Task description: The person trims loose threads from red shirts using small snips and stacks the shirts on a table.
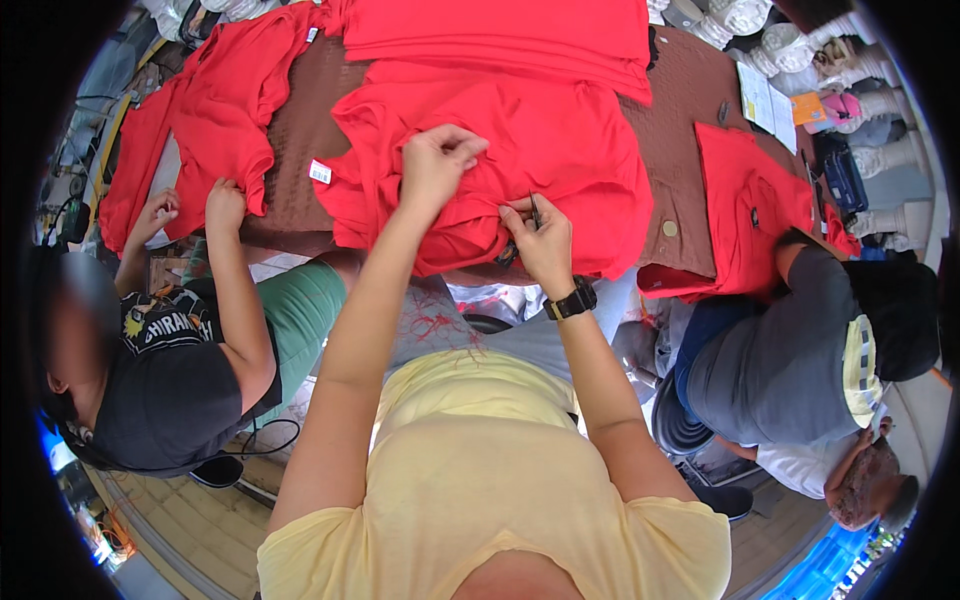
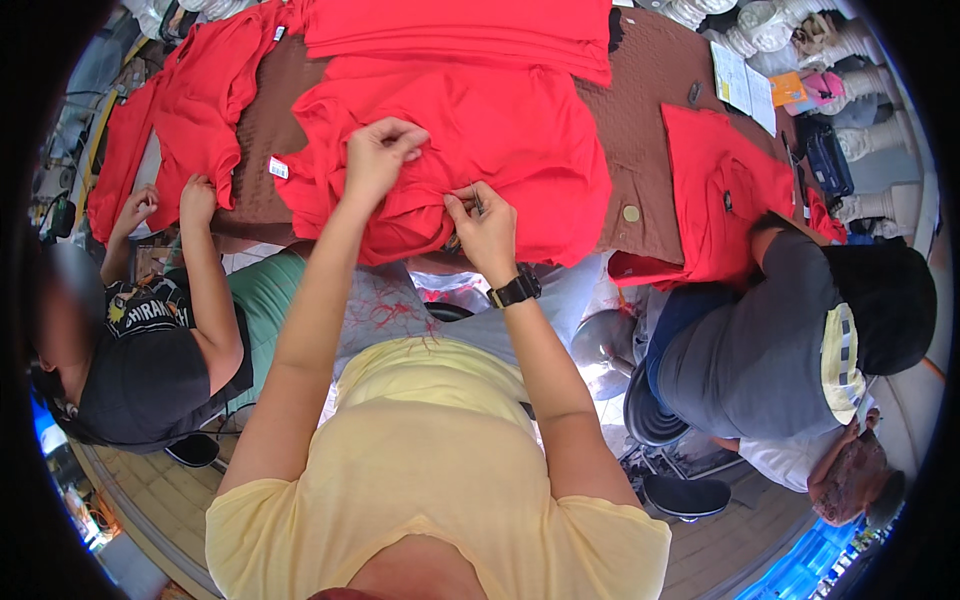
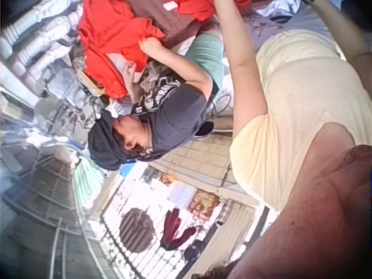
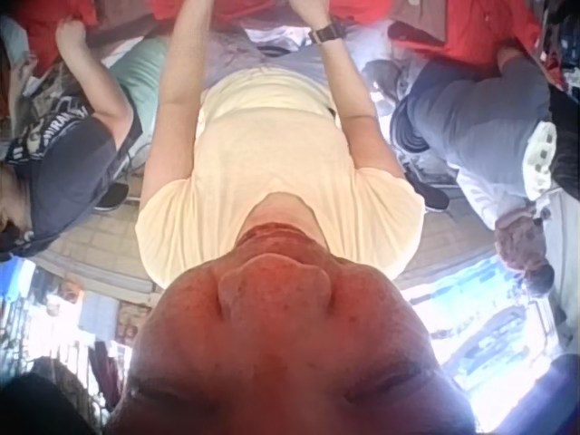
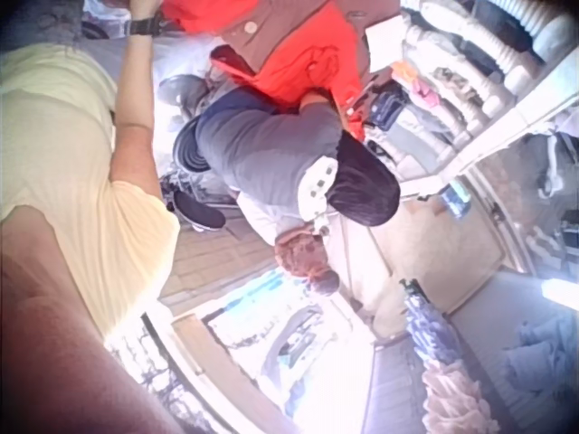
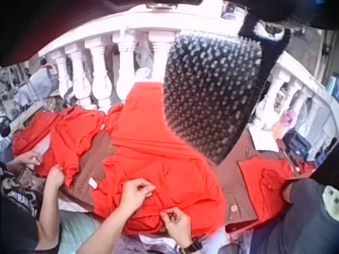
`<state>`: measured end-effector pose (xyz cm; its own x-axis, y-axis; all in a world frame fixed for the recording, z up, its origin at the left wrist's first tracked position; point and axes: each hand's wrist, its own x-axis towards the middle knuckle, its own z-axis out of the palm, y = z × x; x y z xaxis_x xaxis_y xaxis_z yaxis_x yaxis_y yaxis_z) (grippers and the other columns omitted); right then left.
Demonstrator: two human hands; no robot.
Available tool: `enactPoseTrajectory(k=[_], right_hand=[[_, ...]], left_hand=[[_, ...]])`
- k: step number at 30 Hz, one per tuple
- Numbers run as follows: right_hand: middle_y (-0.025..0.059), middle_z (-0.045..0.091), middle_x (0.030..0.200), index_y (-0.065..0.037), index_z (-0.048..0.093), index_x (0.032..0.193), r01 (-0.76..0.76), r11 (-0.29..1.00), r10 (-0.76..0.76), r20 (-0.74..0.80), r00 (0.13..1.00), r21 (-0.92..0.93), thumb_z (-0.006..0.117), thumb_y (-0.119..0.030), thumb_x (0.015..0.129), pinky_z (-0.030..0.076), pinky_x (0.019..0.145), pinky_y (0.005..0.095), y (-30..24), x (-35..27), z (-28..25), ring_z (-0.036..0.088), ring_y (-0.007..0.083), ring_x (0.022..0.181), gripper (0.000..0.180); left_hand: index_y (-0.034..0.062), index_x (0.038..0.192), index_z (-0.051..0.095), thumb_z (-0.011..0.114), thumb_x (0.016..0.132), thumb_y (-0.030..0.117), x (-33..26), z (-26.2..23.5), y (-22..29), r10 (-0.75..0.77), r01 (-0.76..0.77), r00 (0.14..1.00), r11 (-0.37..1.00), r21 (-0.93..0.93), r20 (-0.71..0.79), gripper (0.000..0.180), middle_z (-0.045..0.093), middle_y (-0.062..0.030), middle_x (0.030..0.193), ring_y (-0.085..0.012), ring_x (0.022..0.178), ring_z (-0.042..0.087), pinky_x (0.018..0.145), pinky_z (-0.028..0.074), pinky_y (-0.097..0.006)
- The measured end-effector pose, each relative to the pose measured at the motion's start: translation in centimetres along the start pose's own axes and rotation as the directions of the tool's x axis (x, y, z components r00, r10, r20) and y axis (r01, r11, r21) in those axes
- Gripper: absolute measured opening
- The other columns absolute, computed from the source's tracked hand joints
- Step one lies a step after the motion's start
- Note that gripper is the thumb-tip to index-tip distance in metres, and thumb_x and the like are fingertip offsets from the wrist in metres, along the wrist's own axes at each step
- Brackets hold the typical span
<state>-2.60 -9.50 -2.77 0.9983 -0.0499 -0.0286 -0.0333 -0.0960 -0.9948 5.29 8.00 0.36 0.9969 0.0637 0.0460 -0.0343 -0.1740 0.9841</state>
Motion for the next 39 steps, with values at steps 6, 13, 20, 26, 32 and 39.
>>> enactPoseTrajectory(k=[6, 13, 20, 26, 32, 39], right_hand=[[-0.0043, 0.059, 0.067, 0.003, 0.067, 0.092, 0.007, 0.989, -0.011, 0.024, 1.000, 0.148, 0.072, -0.007, 0.089, 0.031, 0.051, 0.0196, 1.9, 0.5, 0.0, 0.041, 0.0001, 0.057, 0.011], [0.0010, 0.062, 0.065, 0.003, 0.067, 0.087, 0.006, 0.996, -0.007, 0.004, 1.000, 0.088, 0.073, -0.011, 0.088, 0.039, 0.052, 0.0237, 1.0, 0.4, 0.1, 0.048, 0.0030, 0.058, 0.015], [0.0034, 0.068, 0.075, 0.002, 0.068, 0.095, -0.010, 0.927, -0.008, 0.046, 0.999, 0.374, 0.072, -0.009, 0.090, 0.042, 0.059, 0.0217, 1.9, 0.8, -0.5, 0.054, 0.0043, 0.065, 0.013], [0.0030, 0.068, 0.077, 0.002, 0.068, 0.097, 0.064, 0.984, -0.075, 0.064, 0.995, 0.165, 0.072, -0.009, 0.089, 0.041, 0.059, 0.0222, -0.8, 0.4, -0.9, 0.053, 0.0050, 0.064, 0.014], [0.0054, 0.066, 0.075, 0.002, 0.067, 0.096, 0.111, 0.990, -0.106, 0.059, 0.993, -0.085, 0.072, -0.007, 0.086, 0.042, 0.059, 0.0230, -5.5, -0.3, -1.6, 0.053, 0.0063, 0.064, 0.014], [0.0125, 0.064, 0.102, 0.001, 0.067, 0.096, 0.394, 0.902, -0.367, 0.165, 0.915, -0.177, 0.071, -0.002, 0.081, 0.053, 0.072, 0.0338, -6.8, -1.1, -1.1, 0.068, 0.0235, 0.082, 0.016]], left_hand=[[-0.0016, 0.088, 0.074, 0.073, 0.089, 0.008, -0.3, -3.4, 2.9, 0.154, -0.120, 0.977, 0.969, 0.215, -0.148, 0.010, 0.072, -0.0113, 0.083, -0.0167, 0.072, 0.070, 0.065, 0.055, -0.028], [0.0012, 0.086, 0.074, 0.075, 0.084, 0.018, -2.3, -2.1, 1.2, 0.336, -0.228, 0.940, 0.489, 0.842, 0.060, 0.017, 0.064, -0.0159, 0.088, -0.0343, 0.089, 0.063, 0.073, 0.049, -0.047], [-0.0012, 0.094, 0.065, 0.062, 0.099, 0.012, -2.9, -4.4, 3.0, 0.136, -0.139, 0.985, 0.990, -0.025, -0.104, 0.014, 0.060, 0.0002, 0.082, -0.0077, 0.076, 0.057, 0.067, 0.047, -0.027], [0.0014, 0.093, 0.065, 0.066, 0.095, 0.009, -8.6, -8.6, 6.4, 0.060, -0.054, 0.991, 0.997, -0.052, 0.123, 0.007, 0.062, -0.0001, 0.085, -0.0094, 0.081, 0.059, 0.072, 0.048, -0.027], [-0.0040, 0.086, 0.060, 0.074, 0.086, 0.013, -15.2, -6.6, 8.6, -0.301, -0.098, 0.791, 0.797, 0.596, 0.533, 0.022, 0.054, -0.0124, 0.082, -0.0257, 0.076, 0.057, 0.071, 0.047, -0.037], [-0.0022, 0.103, 0.049, 0.079, 0.081, 0.020, -14.7, -3.4, 6.0, 0.252, -0.231, 0.966, 0.729, 0.644, 0.061, 0.044, 0.053, -0.0183, 0.100, -0.0350, 0.091, 0.054, 0.081, 0.045, -0.043]])
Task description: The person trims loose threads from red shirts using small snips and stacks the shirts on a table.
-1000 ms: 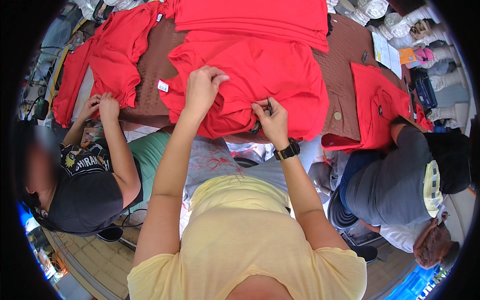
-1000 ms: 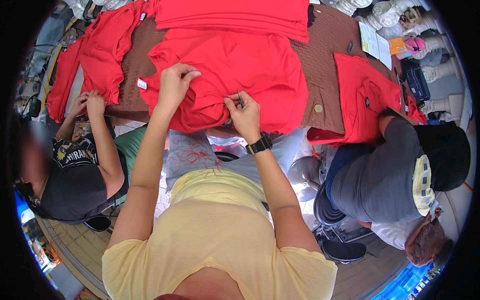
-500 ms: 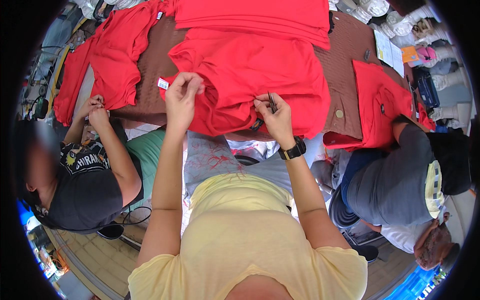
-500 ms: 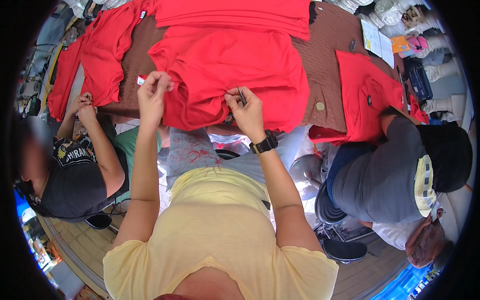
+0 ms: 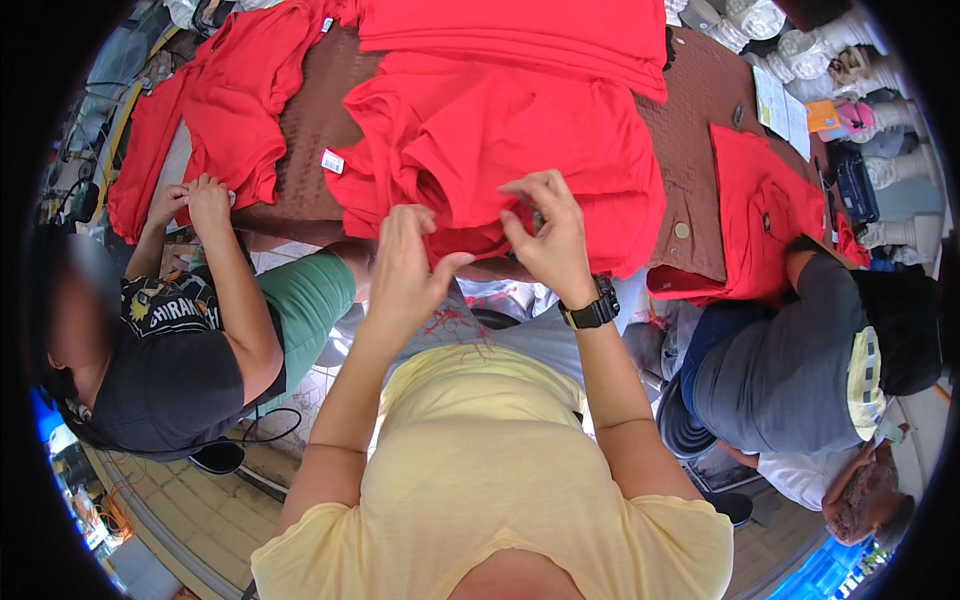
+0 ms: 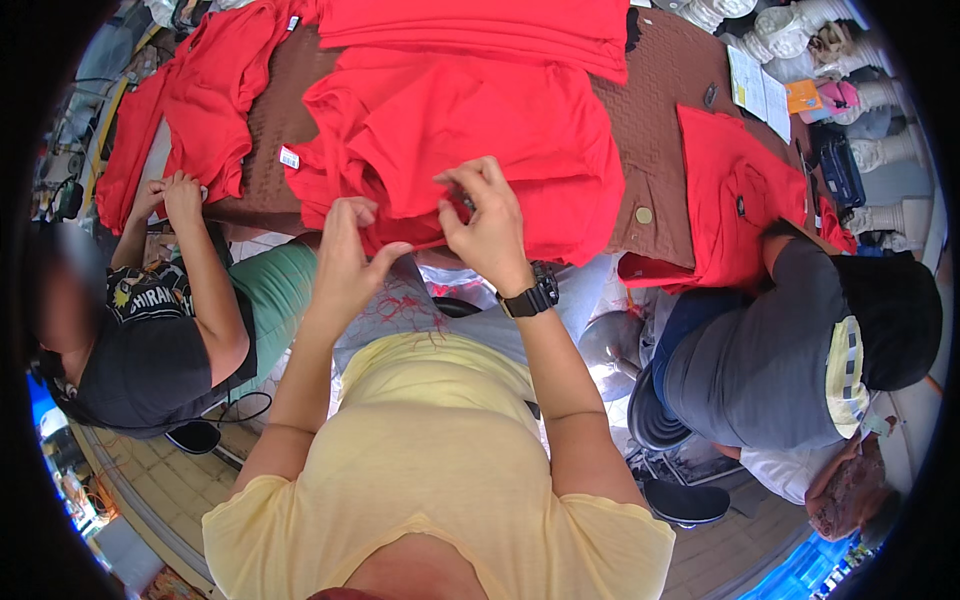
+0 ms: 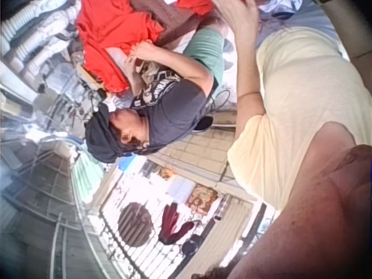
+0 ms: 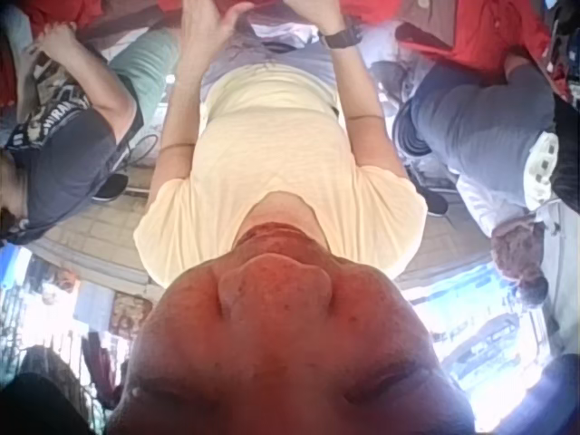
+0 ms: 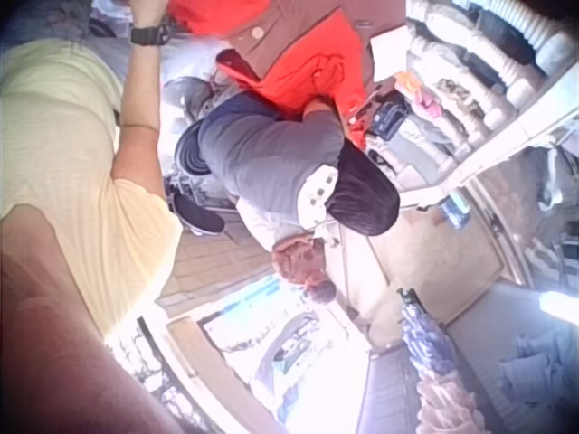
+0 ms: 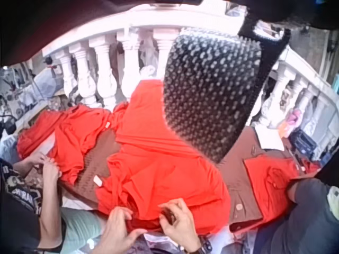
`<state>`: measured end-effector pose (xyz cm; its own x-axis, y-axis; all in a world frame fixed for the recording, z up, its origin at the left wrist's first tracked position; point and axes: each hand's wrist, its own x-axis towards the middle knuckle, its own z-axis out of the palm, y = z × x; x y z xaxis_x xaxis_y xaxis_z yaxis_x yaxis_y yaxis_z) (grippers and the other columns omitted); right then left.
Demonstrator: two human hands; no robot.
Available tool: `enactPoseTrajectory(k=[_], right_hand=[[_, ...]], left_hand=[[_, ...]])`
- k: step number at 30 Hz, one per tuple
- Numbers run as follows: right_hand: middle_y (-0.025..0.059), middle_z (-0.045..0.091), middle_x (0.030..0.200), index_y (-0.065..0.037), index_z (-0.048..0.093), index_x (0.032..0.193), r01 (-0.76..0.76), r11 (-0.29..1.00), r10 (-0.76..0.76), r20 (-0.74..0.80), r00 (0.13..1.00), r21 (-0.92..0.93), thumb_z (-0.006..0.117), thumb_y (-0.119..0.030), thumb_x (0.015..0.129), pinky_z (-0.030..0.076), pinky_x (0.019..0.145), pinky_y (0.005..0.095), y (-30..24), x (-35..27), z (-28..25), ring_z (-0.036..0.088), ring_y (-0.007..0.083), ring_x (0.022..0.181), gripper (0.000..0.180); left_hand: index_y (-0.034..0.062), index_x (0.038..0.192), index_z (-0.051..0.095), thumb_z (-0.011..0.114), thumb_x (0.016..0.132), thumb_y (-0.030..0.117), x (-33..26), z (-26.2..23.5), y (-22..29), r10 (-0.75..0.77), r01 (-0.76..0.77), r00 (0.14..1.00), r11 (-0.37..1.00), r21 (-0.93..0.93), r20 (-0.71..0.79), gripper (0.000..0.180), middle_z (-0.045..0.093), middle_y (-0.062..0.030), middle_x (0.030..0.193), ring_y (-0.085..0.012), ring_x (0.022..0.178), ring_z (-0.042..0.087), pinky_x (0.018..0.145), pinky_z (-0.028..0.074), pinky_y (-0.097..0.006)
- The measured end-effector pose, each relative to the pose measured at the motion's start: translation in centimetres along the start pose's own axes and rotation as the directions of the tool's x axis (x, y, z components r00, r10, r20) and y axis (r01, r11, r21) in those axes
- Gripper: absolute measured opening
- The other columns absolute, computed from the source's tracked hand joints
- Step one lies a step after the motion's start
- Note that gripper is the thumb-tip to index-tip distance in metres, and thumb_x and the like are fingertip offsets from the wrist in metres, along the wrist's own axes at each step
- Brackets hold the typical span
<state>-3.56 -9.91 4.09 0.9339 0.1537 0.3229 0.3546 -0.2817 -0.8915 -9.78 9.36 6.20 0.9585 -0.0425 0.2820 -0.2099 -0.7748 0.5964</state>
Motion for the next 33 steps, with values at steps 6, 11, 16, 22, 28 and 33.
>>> enactPoseTrajectory(k=[6, 11, 16, 22, 28, 33], right_hand=[[0.0137, 0.065, 0.101, 0.001, 0.065, 0.101, 0.028, 0.996, -0.042, 0.172, 0.984, 0.081, 0.069, -0.002, 0.083, 0.054, 0.075, 0.0374, 2.6, 1.0, 1.6, 0.069, 0.0303, 0.088, 0.018], [0.0148, 0.068, 0.097, 0.000, 0.065, 0.104, 0.043, 0.990, -0.062, 0.148, 0.987, 0.131, 0.068, -0.004, 0.085, 0.053, 0.075, 0.0383, 0.3, 1.9, 1.2, 0.068, 0.0329, 0.089, 0.020], [0.0145, 0.064, 0.091, 0.003, 0.065, 0.099, 0.117, 0.993, -0.115, 0.214, 0.970, 0.004, 0.067, 0.002, 0.085, 0.050, 0.073, 0.0342, 0.5, 2.3, 1.1, 0.066, 0.0284, 0.084, 0.014], [0.0154, 0.061, 0.091, 0.005, 0.064, 0.098, 0.189, 0.982, -0.190, 0.154, 0.970, 0.020, 0.061, 0.013, 0.080, 0.051, 0.075, 0.0359, 0.4, 2.9, 1.3, 0.066, 0.0308, 0.085, 0.020], [0.0140, 0.059, 0.093, 0.003, 0.064, 0.099, 0.236, 0.971, -0.237, 0.109, 0.965, 0.025, 0.060, 0.012, 0.075, 0.051, 0.071, 0.0391, 0.0, 2.6, 1.2, 0.064, 0.0333, 0.085, 0.026], [0.0131, 0.058, 0.091, 0.002, 0.064, 0.099, 0.213, 0.975, -0.213, -0.005, 0.977, 0.062, 0.061, 0.009, 0.080, 0.050, 0.069, 0.0394, 0.2, 2.3, 0.8, 0.066, 0.0294, 0.084, 0.021]], left_hand=[[-0.0031, 0.105, 0.050, 0.074, 0.083, 0.010, 1.5, 4.8, -0.6, -0.076, 0.047, 0.985, 0.981, -0.190, -0.153, 0.035, 0.056, -0.0184, 0.102, -0.0364, 0.095, 0.055, 0.085, 0.044, -0.045], [-0.0020, 0.096, 0.063, 0.071, 0.084, 0.002, 3.0, 4.3, -1.0, 0.026, -0.086, 0.951, 0.979, -0.184, -0.308, 0.015, 0.065, -0.0152, 0.089, -0.0321, 0.083, 0.062, 0.075, 0.049, -0.041], [-0.0049, 0.103, 0.069, 0.070, 0.084, -0.007, 3.7, 3.7, -3.0, 0.047, -0.114, 0.977, 0.940, -0.322, -0.208, 0.018, 0.071, -0.0103, 0.089, -0.0153, 0.082, 0.070, 0.074, 0.055, -0.027], [-0.0049, 0.098, 0.069, 0.067, 0.091, -0.005, 3.0, 4.4, -3.1, -0.251, 0.180, 0.967, 0.559, -0.809, 0.042, 0.008, 0.069, -0.0070, 0.091, -0.0140, 0.085, 0.069, 0.079, 0.062, -0.030], [-0.0020, 0.096, 0.062, 0.063, 0.095, -0.003, 3.3, 4.4, -3.1, -0.210, 0.129, 0.977, 0.431, -0.893, 0.040, 0.002, 0.063, -0.0041, 0.090, -0.0107, 0.085, 0.065, 0.084, 0.063, -0.033], [0.0034, 0.099, 0.058, 0.058, 0.102, 0.013, 4.0, 4.4, -2.2, -0.216, 0.252, 0.955, 0.220, -0.943, 0.204, 0.010, 0.057, -0.0006, 0.095, -0.0095, 0.091, 0.060, 0.102, 0.054, -0.038]])
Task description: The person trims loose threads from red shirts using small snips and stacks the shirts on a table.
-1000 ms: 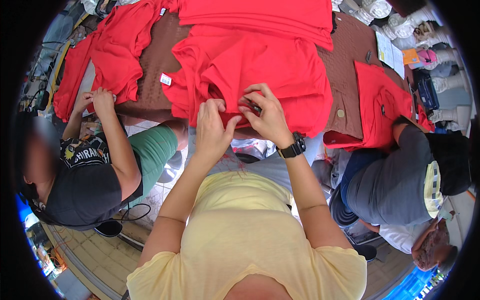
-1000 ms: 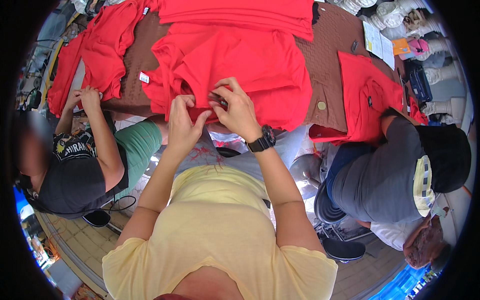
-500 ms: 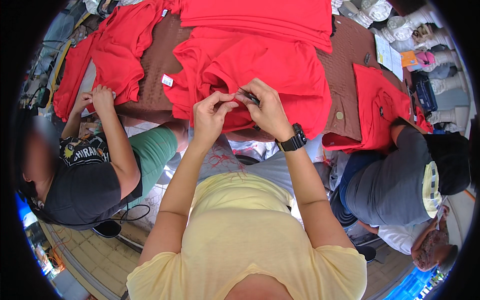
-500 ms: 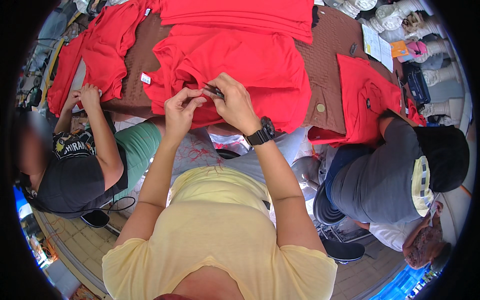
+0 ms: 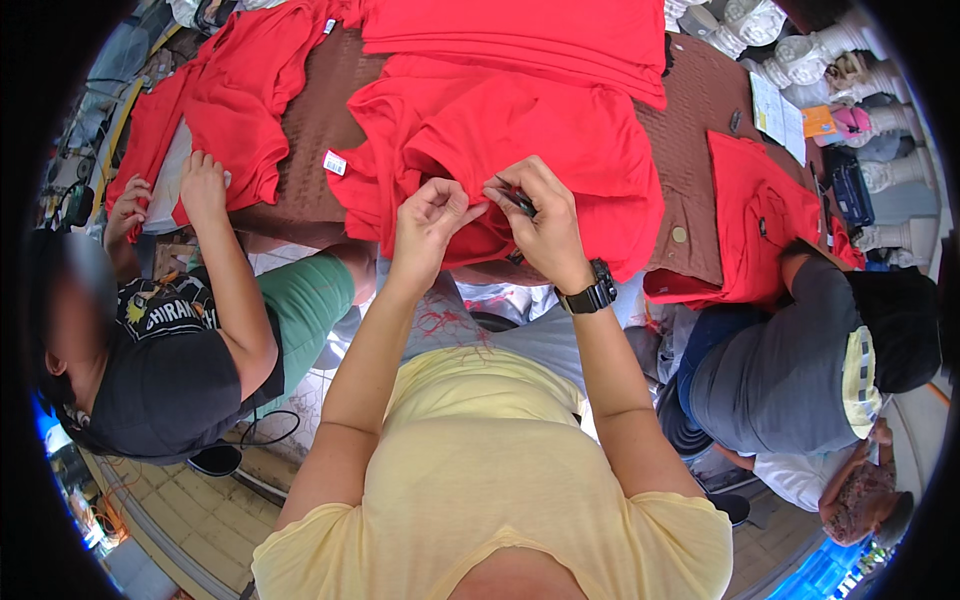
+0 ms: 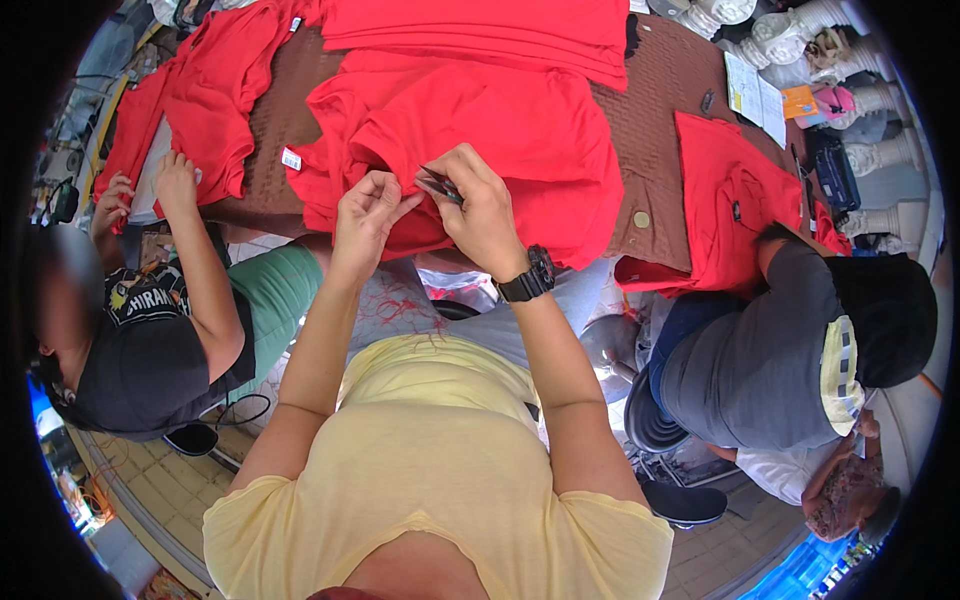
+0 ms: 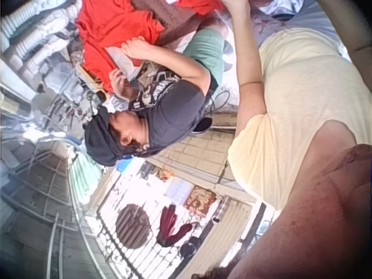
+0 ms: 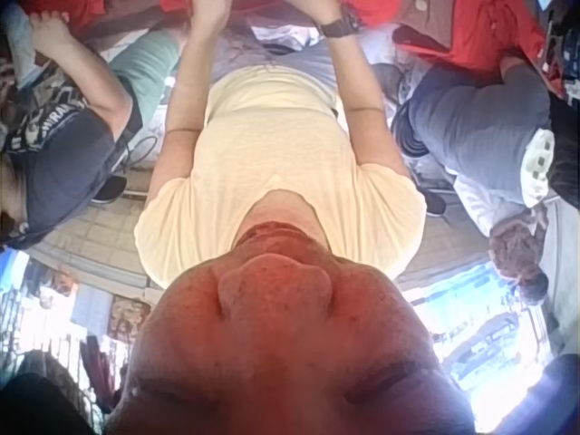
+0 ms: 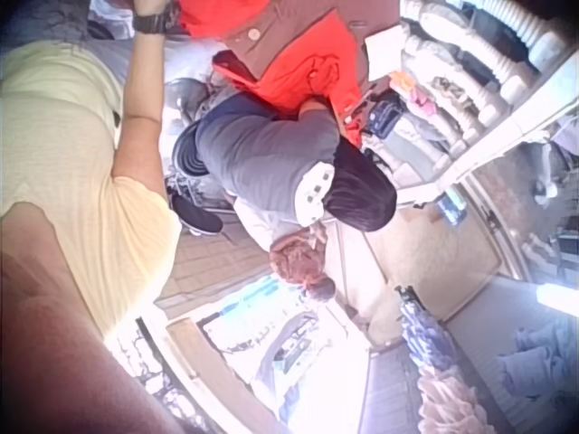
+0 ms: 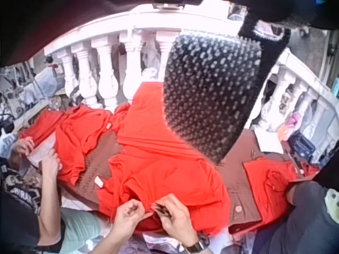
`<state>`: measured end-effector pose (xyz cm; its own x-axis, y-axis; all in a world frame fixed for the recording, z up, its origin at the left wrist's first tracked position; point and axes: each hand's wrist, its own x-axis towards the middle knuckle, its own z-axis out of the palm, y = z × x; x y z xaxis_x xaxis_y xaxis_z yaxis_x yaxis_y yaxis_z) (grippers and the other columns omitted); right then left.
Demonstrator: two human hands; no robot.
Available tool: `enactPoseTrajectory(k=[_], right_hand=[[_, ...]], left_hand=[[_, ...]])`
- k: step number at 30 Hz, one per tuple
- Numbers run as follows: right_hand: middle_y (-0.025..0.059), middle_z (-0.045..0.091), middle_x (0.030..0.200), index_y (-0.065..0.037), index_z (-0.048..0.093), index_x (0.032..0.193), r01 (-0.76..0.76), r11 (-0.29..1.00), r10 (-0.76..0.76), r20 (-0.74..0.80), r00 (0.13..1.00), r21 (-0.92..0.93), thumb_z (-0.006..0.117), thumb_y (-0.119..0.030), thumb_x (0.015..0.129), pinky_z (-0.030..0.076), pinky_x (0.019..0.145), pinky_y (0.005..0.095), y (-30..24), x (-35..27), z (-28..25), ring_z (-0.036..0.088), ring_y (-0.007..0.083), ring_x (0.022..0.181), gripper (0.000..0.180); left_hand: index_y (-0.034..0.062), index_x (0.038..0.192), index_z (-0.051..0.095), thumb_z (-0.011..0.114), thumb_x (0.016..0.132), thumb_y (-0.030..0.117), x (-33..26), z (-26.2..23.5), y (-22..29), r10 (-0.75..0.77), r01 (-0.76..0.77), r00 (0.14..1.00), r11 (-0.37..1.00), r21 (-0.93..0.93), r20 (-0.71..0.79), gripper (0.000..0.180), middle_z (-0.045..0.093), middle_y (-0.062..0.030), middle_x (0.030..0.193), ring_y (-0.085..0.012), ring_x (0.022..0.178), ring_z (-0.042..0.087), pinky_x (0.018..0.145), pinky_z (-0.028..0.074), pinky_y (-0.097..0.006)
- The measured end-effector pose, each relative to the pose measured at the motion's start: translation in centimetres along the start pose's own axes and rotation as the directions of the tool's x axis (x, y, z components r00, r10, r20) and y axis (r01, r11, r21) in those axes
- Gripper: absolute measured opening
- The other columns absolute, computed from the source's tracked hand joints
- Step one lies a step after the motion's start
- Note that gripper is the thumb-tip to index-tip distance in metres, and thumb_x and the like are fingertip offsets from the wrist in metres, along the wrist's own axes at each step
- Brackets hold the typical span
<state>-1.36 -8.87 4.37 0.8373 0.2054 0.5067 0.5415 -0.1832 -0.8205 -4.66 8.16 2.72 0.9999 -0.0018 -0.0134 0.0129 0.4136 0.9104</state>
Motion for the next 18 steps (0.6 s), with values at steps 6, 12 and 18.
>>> enactPoseTrajectory(k=[6, 12, 18], right_hand=[[0.0077, 0.049, 0.069, 0.003, 0.059, 0.089, -0.330, 0.915, 0.346, -0.031, 0.938, 0.231, 0.052, -0.022, 0.103, 0.042, 0.059, 0.0324, -4.0, -2.6, 0.5, 0.048, 0.0159, 0.062, 0.029], [-0.0016, 0.039, 0.064, -0.003, 0.053, 0.082, -0.713, 0.571, 0.607, 0.375, 0.701, 0.407, 0.035, -0.042, 0.107, 0.032, 0.052, 0.0278, -3.3, -3.4, 1.2, 0.035, 0.0080, 0.056, 0.050], [-0.0044, 0.038, 0.064, -0.004, 0.052, 0.078, -0.699, 0.443, 0.614, 0.378, 0.693, 0.562, 0.040, -0.041, 0.107, 0.027, 0.047, 0.0252, -2.5, -3.5, 2.2, 0.032, 0.0058, 0.052, 0.048]], left_hand=[[0.0043, 0.102, 0.057, 0.055, 0.104, 0.016, -0.2, 0.3, -0.1, -0.026, 0.027, 1.000, 0.996, -0.083, 0.012, 0.012, 0.057, -0.0002, 0.098, -0.0122, 0.093, 0.061, 0.105, 0.050, -0.036], [0.0041, 0.105, 0.055, 0.054, 0.104, 0.014, -0.7, 1.0, -0.2, 0.033, -0.032, 0.999, 0.998, 0.053, -0.013, 0.010, 0.058, -0.0018, 0.096, -0.0112, 0.086, 0.059, 0.087, 0.051, -0.027], [0.0019, 0.098, 0.053, 0.058, 0.101, 0.007, -1.2, 1.2, -0.6, 0.158, -0.161, 0.987, 0.979, 0.128, 0.030, 0.008, 0.055, -0.0029, 0.090, -0.0104, 0.070, 0.057, 0.063, 0.052, -0.025]])
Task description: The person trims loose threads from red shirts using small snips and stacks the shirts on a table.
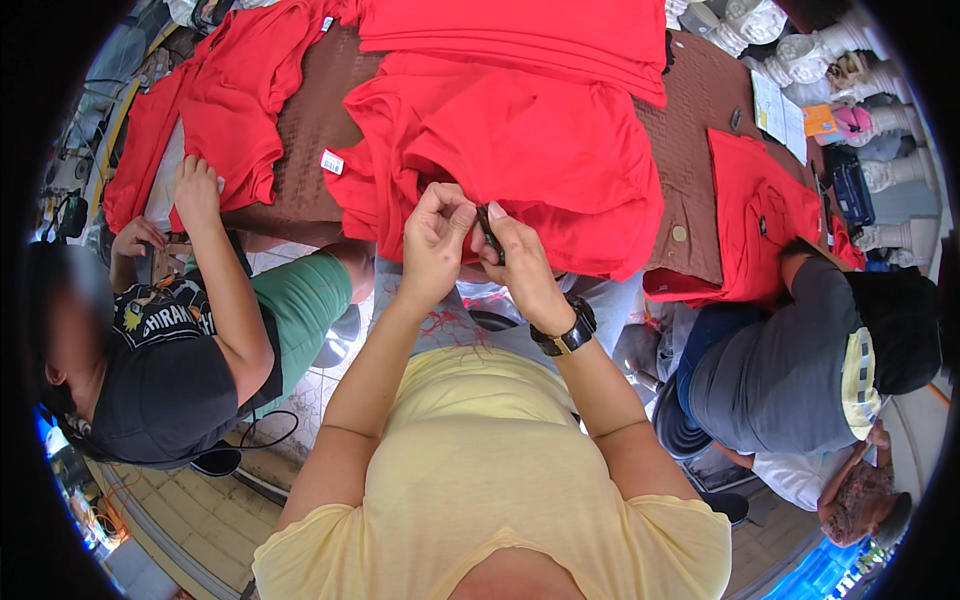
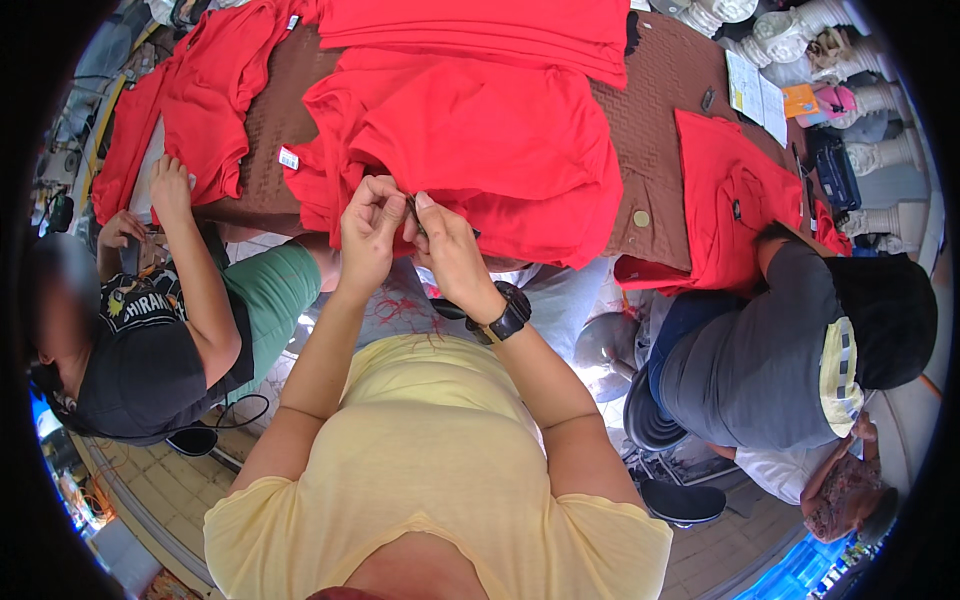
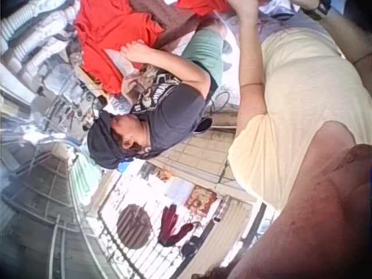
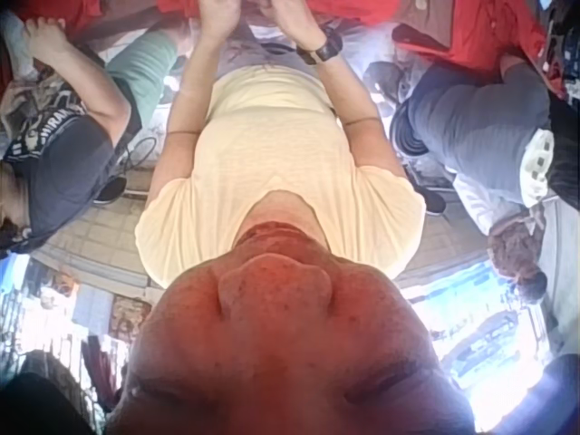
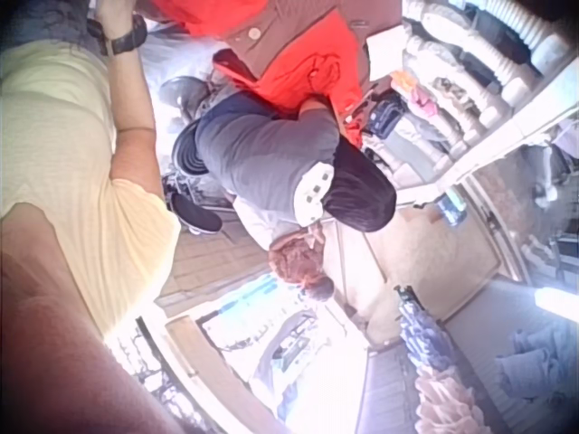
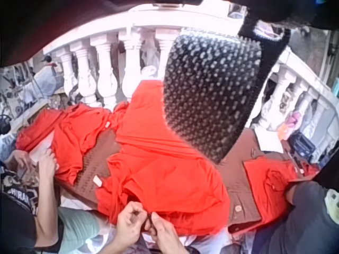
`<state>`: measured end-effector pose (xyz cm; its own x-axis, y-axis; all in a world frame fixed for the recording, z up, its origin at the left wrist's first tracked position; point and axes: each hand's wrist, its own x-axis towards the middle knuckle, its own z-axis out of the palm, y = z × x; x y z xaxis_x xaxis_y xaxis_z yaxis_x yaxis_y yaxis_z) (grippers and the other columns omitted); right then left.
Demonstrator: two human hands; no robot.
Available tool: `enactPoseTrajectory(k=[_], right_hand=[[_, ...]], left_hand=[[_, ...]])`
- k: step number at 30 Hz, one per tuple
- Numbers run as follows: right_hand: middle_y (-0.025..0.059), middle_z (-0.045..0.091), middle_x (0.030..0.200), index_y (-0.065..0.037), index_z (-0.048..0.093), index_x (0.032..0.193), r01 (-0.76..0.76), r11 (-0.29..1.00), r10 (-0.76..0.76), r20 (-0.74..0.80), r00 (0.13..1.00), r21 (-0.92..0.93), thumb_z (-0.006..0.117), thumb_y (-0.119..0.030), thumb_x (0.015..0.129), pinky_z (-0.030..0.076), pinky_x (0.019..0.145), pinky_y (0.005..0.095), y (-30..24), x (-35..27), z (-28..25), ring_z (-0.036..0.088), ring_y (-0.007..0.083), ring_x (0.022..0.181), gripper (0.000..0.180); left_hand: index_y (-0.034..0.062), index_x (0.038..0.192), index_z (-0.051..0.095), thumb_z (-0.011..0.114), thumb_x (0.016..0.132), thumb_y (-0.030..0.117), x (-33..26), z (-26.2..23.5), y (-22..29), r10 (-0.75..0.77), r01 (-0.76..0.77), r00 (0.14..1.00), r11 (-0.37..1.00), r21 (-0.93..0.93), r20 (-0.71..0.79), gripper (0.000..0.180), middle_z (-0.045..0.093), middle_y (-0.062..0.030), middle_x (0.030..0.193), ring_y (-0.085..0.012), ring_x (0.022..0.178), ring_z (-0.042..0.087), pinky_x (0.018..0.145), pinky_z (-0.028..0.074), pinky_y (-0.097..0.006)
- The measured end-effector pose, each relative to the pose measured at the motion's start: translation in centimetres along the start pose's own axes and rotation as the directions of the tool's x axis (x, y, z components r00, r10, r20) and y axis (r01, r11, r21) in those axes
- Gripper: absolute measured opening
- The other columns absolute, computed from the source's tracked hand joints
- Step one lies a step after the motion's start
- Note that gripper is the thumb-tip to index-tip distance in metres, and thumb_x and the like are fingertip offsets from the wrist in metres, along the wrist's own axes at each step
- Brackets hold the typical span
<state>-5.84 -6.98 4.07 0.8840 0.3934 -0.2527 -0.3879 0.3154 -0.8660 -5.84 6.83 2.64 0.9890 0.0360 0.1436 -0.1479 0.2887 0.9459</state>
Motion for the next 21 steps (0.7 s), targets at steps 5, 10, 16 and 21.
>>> enactPoseTrajectory(k=[5, 10, 16, 21], right_hand=[[-0.0053, 0.037, 0.062, -0.006, 0.051, 0.074, -0.001, 0.998, 0.000, -0.023, 1.000, -0.061, 0.043, -0.041, 0.107, 0.025, 0.046, 0.0244, -0.2, 0.6, -0.2, 0.031, 0.0047, 0.051, 0.048], [-0.0040, 0.041, 0.062, -0.006, 0.052, 0.074, 0.051, 0.999, -0.051, 0.023, 0.998, -0.002, 0.044, -0.040, 0.106, 0.026, 0.047, 0.0252, 0.9, 1.2, -1.0, 0.033, 0.0050, 0.052, 0.048], [0.0044, 0.052, 0.068, -0.001, 0.058, 0.097, 0.404, 0.850, -0.459, -0.098, 0.883, -0.338, 0.054, -0.034, 0.103, 0.035, 0.053, 0.0284, -1.8, -0.7, -0.7, 0.045, 0.0093, 0.059, 0.034], [0.0111, 0.062, 0.079, 0.002, 0.059, 0.110, 0.488, 0.688, -0.596, -0.034, 0.802, -0.538, 0.066, -0.018, 0.096, 0.047, 0.067, 0.0312, 0.0, 1.6, -1.9, 0.056, 0.0162, 0.069, 0.026]], left_hand=[[0.0012, 0.095, 0.053, 0.059, 0.100, 0.003, -0.2, 0.6, -0.1, 0.089, -0.087, 0.996, 0.988, 0.132, -0.014, 0.008, 0.054, -0.0036, 0.092, -0.0098, 0.070, 0.056, 0.063, 0.050, -0.025], [0.0010, 0.101, 0.051, 0.058, 0.100, 0.002, -0.1, -0.5, -1.3, 0.134, -0.123, 0.990, 0.963, 0.241, -0.031, 0.007, 0.058, -0.0075, 0.103, -0.0120, 0.088, 0.061, 0.078, 0.053, -0.027], [0.0038, 0.122, 0.047, 0.064, 0.094, -0.004, -0.6, 0.2, -0.5, 0.122, -0.129, 0.991, 0.986, -0.108, -0.061, 0.034, 0.062, -0.0108, 0.115, -0.0154, 0.111, 0.061, 0.098, 0.050, -0.029], [0.0005, 0.113, 0.055, 0.069, 0.090, -0.006, -0.3, 1.0, -0.5, 0.106, -0.099, 0.981, 0.994, 0.050, -0.163, 0.028, 0.063, -0.0076, 0.106, -0.0124, 0.101, 0.063, 0.092, 0.052, -0.026]])
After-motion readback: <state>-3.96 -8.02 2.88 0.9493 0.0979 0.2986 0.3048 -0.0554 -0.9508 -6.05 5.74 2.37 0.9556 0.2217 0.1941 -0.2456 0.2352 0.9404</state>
